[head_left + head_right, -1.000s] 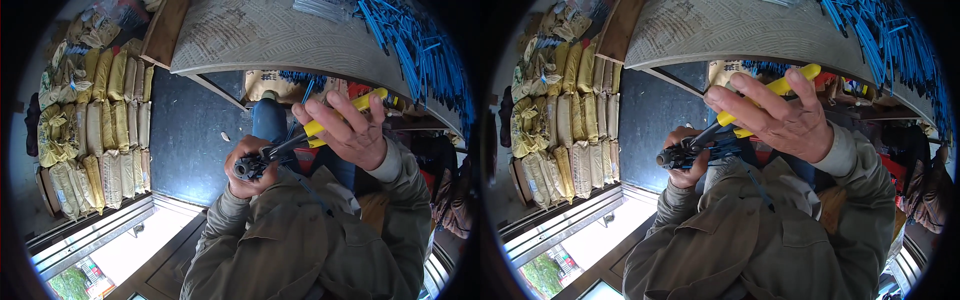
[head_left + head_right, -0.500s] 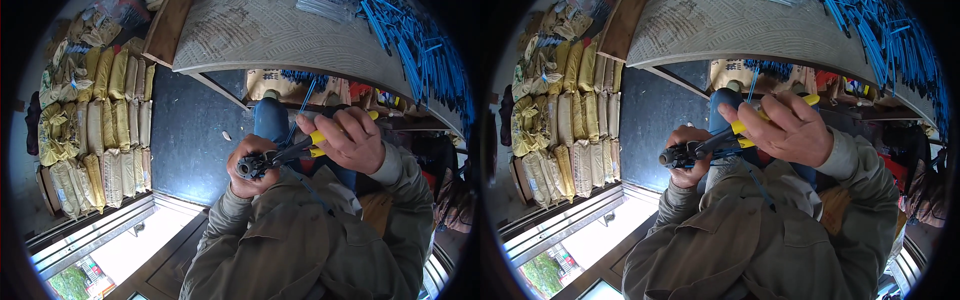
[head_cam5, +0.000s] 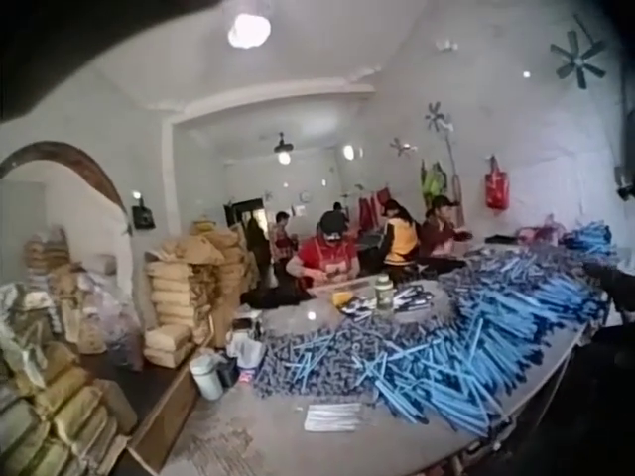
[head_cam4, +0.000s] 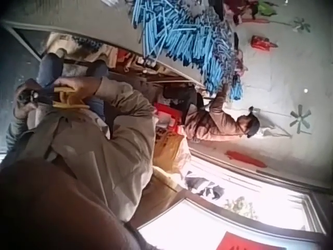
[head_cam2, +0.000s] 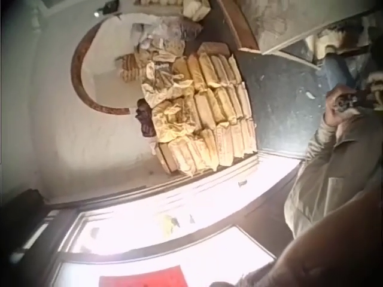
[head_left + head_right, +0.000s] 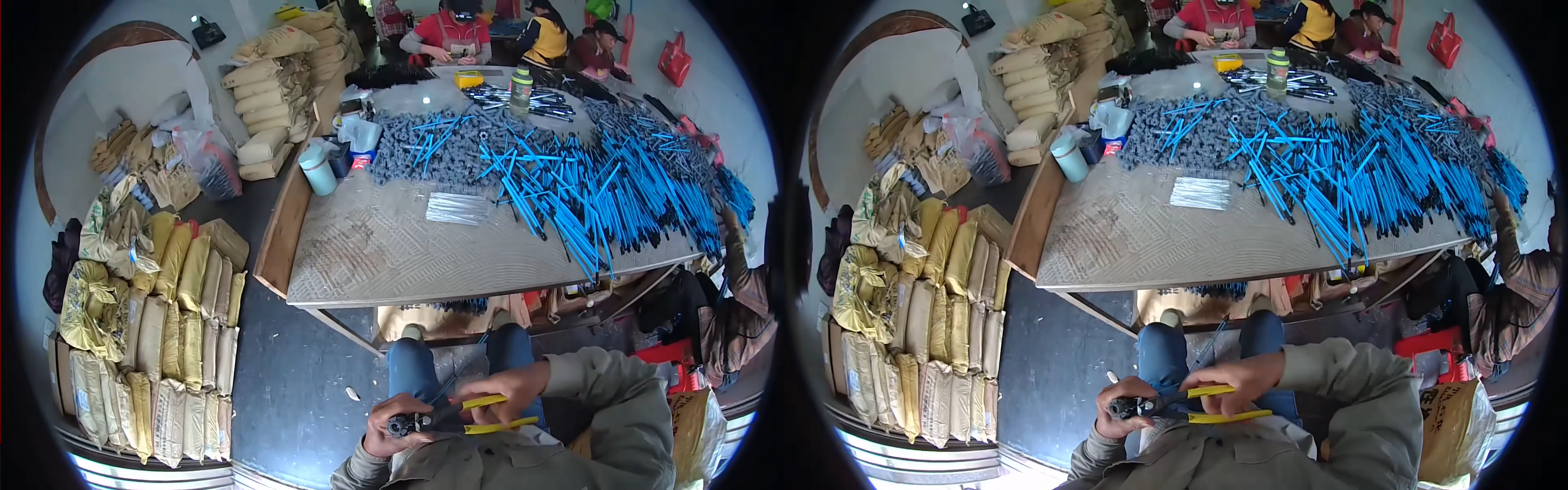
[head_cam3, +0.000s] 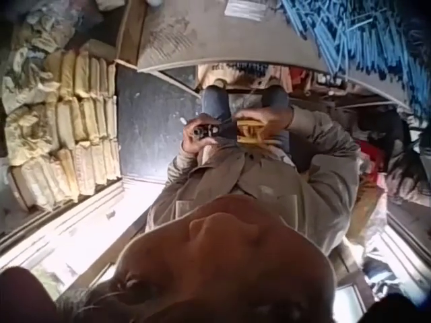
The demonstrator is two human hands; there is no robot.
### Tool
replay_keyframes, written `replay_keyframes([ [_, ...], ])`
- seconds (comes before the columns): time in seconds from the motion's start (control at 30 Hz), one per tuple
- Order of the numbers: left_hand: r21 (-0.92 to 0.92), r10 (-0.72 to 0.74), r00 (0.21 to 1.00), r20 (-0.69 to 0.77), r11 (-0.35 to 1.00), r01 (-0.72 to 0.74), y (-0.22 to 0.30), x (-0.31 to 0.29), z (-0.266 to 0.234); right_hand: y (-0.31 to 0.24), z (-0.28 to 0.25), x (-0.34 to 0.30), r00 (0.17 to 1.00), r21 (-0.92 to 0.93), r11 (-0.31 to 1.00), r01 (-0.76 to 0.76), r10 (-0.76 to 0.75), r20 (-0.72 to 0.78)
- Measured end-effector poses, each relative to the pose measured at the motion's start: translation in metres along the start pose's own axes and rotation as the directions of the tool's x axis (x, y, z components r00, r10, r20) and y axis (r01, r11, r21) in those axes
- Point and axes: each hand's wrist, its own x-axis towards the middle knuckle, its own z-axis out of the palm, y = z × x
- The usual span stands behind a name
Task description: The person assembles blue plastic tubes and black connectors into units on a production line.
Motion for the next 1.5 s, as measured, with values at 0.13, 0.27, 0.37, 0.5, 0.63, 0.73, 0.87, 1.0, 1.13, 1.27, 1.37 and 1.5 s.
replay_keyframes([
  [0.13,-0.002,-0.093,0.985,-0.149,0.996,0.094,-0.004,0.012,-0.001,-0.037,0.024,-0.004,0.876,-0.969,-0.11,-0.222,-0.459,-0.149],
  [0.27,-0.053,-0.166,0.986,0.003,0.985,0.166,0.004,0.022,0.004,-0.036,-0.008,-0.02,0.998,-0.752,0.655,-0.07,0.047,-0.052],
  [0.37,-0.016,-0.093,0.994,0.052,0.995,0.094,0.003,0.022,0.005,-0.03,-0.023,-0.017,0.935,-0.088,0.938,-0.336,0.344,0.091],
  [0.5,-0.031,-0.061,0.998,-0.009,0.998,0.061,-0.005,0.007,-0.002,-0.041,0.005,-0.012,0.992,-0.466,0.882,-0.07,0.012,-0.127],
  [0.63,-0.017,-0.1,0.983,-0.153,0.995,0.099,-0.009,0.003,-0.004,-0.04,0.025,-0.009,0.919,-0.976,0.055,-0.213,-0.326,-0.219],
  [0.73,-0.057,-0.148,0.986,-0.072,0.988,0.144,-0.009,0.021,-0.005,-0.039,0.01,-0.021,0.961,-0.965,0.182,-0.187,-0.171,-0.219],
  [0.87,-0.044,-0.134,0.987,0.083,0.989,0.138,-0.007,0.028,-0.009,-0.05,-0.005,-0.014,0.944,-0.4,0.86,-0.317,0.328,-0.044],
  [1.0,-0.037,-0.008,1.0,0.011,0.999,0.008,-0.019,0.028,-0.012,-0.07,-0.015,-0.011,0.972,-0.509,0.828,-0.234,0.181,-0.152],
  [1.13,-0.043,0.068,0.997,-0.029,0.997,-0.069,-0.023,0.02,-0.009,-0.037,0.008,-0.004,0.926,-0.939,0.252,-0.233,-0.237,-0.293],
  [1.27,-0.016,0.054,0.991,-0.126,0.998,-0.057,-0.016,0.019,0.004,-0.04,0.01,0.001,0.856,-0.918,-0.189,-0.349,-0.462,-0.23],
  [1.37,0.048,0.078,0.974,-0.214,0.996,-0.069,-0.015,0.021,0.008,-0.051,0.008,-0.001,0.873,-0.896,-0.27,-0.353,-0.439,-0.212],
  [1.5,0.026,0.074,0.964,-0.256,0.997,-0.069,-0.021,0.019,0.007,-0.048,0.006,0.002,0.904,-0.904,-0.271,-0.331,-0.365,-0.222],
])
